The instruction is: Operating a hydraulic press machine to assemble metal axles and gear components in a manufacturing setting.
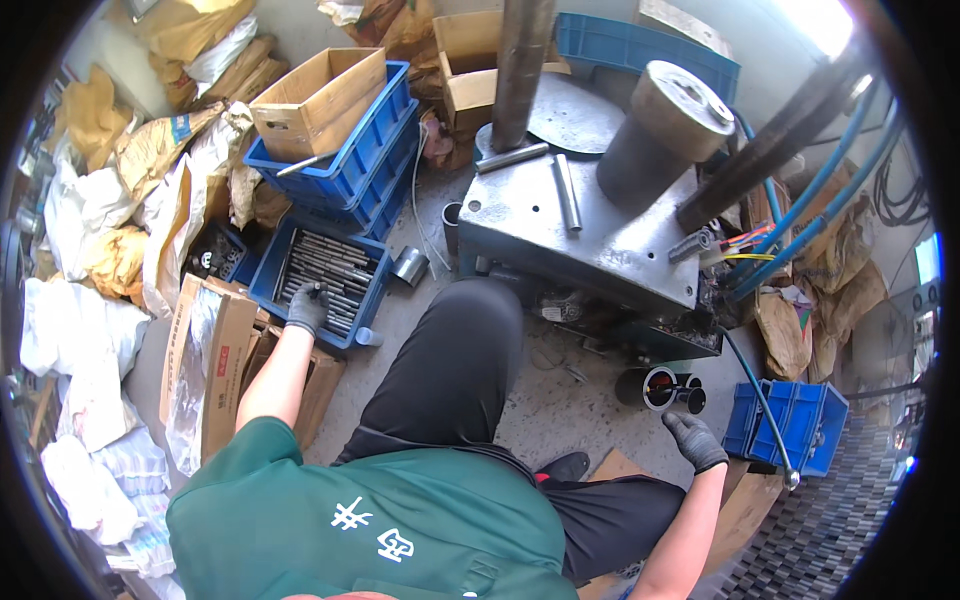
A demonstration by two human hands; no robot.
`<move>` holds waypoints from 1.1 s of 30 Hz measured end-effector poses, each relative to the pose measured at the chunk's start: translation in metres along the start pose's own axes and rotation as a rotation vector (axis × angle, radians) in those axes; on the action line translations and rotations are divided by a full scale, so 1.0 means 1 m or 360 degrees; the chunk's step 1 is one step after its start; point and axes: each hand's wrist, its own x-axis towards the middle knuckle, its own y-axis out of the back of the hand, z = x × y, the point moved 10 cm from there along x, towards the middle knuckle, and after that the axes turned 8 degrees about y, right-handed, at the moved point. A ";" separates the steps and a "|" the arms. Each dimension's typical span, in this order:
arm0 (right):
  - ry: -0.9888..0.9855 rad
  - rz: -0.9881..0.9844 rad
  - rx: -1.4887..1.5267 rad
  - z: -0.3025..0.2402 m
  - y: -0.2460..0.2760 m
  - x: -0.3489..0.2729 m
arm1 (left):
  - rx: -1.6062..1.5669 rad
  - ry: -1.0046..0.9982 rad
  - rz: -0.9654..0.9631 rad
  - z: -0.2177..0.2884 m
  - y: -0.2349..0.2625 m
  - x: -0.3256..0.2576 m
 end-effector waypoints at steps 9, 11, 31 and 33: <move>0.0239 0.0180 -0.0030 -0.093 0.026 -0.023 | 0.0483 -0.0488 -0.1110 -0.070 -0.278 -0.328; 0.0299 0.0220 0.0030 -0.096 0.030 -0.021 | 0.0514 -0.0455 -0.1165 -0.079 -0.329 -0.351; 0.0834 0.1879 -0.0268 -0.213 0.168 0.059 | 0.1087 0.0406 -0.1338 -0.436 -0.469 -0.368; 0.0796 0.1921 -0.0288 -0.213 0.167 0.077 | 0.1106 0.0451 -0.1286 -0.440 -0.462 -0.360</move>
